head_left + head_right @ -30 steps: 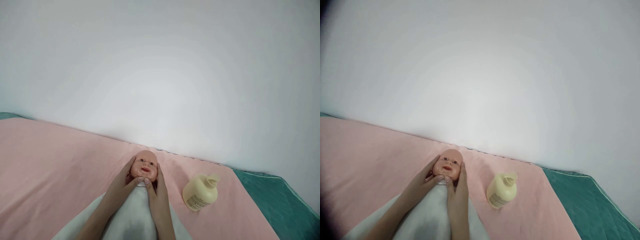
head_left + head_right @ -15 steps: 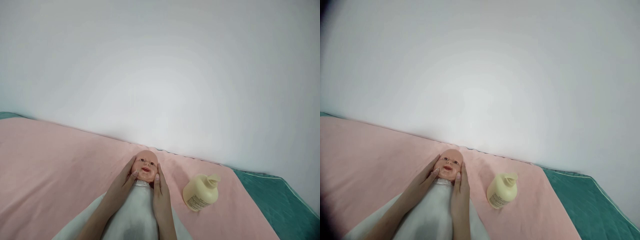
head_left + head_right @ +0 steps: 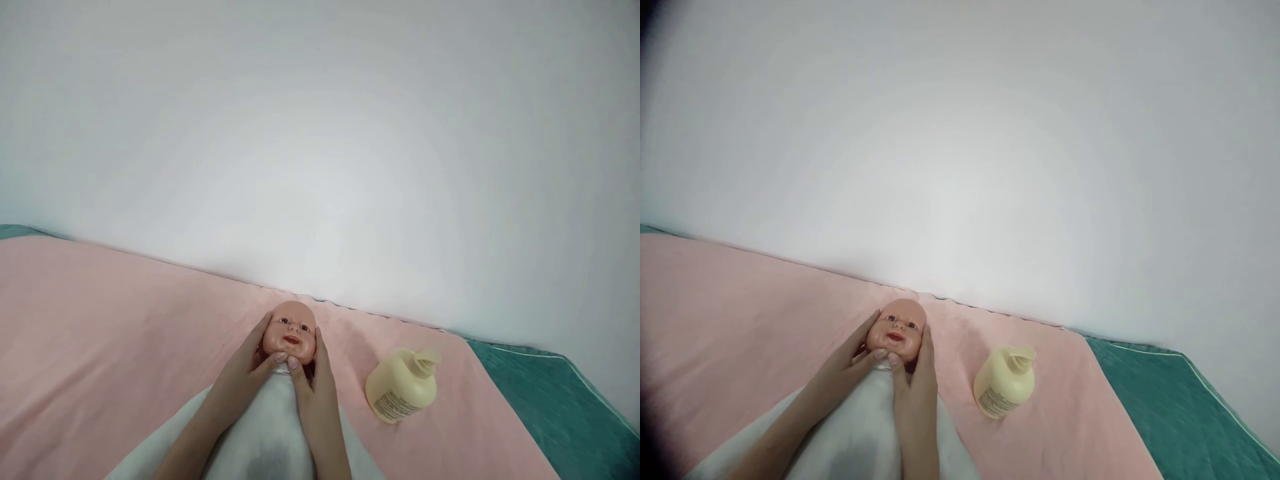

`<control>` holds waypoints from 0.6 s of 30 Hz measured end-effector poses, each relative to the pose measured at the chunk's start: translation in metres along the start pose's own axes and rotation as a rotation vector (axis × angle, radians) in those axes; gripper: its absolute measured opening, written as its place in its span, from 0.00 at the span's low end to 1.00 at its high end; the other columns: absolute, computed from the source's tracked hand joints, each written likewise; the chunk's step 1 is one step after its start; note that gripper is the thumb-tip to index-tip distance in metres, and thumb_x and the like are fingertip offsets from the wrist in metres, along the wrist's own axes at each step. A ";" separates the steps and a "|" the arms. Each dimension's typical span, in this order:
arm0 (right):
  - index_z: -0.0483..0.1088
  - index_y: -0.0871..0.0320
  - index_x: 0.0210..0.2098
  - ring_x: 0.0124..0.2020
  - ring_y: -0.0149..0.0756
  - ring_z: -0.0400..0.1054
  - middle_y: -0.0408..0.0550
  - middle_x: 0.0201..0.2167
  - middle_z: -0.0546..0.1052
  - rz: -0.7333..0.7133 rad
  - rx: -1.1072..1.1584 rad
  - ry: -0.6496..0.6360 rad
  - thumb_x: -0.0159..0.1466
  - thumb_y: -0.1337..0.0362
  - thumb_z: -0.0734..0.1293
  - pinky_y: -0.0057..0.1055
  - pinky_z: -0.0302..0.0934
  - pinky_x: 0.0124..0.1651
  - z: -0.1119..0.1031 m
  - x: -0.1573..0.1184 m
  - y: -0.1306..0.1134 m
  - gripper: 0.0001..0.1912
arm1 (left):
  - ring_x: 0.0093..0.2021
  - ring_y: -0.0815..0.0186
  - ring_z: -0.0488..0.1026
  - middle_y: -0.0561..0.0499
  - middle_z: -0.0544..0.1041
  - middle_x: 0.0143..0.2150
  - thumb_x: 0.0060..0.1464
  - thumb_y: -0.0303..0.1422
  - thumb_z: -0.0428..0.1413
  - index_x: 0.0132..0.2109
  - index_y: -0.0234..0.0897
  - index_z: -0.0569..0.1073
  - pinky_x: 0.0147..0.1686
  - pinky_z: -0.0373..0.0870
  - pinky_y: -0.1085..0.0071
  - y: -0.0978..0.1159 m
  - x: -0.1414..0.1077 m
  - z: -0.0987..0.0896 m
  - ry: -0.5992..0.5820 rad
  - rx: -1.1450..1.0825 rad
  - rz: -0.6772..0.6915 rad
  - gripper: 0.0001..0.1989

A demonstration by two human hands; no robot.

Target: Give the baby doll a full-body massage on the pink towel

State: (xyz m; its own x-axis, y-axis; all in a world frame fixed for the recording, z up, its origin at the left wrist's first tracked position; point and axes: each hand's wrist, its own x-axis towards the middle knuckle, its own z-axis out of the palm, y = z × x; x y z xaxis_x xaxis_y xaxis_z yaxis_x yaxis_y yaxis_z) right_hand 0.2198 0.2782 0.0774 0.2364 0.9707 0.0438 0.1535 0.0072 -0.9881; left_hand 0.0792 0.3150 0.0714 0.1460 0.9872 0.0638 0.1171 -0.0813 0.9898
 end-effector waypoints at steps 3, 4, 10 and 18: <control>0.49 0.56 0.67 0.66 0.45 0.50 0.48 0.66 0.56 -0.024 0.008 0.007 0.61 0.53 0.66 0.42 0.50 0.65 0.001 0.001 0.004 0.39 | 0.65 0.58 0.58 0.46 0.54 0.69 0.54 0.42 0.56 0.69 0.37 0.45 0.58 0.64 0.66 -0.003 0.001 0.001 -0.044 -0.048 0.001 0.42; 0.49 0.56 0.67 0.66 0.45 0.50 0.48 0.66 0.56 -0.029 0.008 0.004 0.62 0.53 0.65 0.42 0.50 0.65 0.001 0.002 0.005 0.39 | 0.65 0.59 0.57 0.47 0.54 0.69 0.54 0.41 0.56 0.69 0.38 0.46 0.58 0.64 0.67 -0.004 0.001 0.001 -0.045 -0.044 0.002 0.41; 0.50 0.55 0.66 0.66 0.42 0.49 0.46 0.66 0.55 -0.028 0.004 0.000 0.63 0.55 0.63 0.41 0.49 0.65 0.000 0.002 0.006 0.35 | 0.65 0.59 0.57 0.47 0.55 0.68 0.56 0.41 0.52 0.69 0.38 0.48 0.60 0.62 0.65 -0.005 0.001 0.000 -0.014 -0.011 0.015 0.37; 0.52 0.55 0.66 0.65 0.40 0.51 0.46 0.66 0.56 -0.016 0.128 -0.011 0.63 0.51 0.63 0.38 0.50 0.65 -0.004 0.006 0.009 0.35 | 0.67 0.59 0.52 0.48 0.55 0.68 0.60 0.45 0.46 0.68 0.40 0.51 0.64 0.52 0.61 -0.003 -0.001 -0.003 0.042 0.145 0.056 0.33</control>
State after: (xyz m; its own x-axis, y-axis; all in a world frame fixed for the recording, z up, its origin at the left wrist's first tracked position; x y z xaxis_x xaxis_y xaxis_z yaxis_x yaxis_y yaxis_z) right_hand 0.2263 0.2832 0.0692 0.2239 0.9729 0.0583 0.0331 0.0522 -0.9981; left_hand 0.0761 0.3151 0.0688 0.1157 0.9852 0.1263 0.2513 -0.1521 0.9559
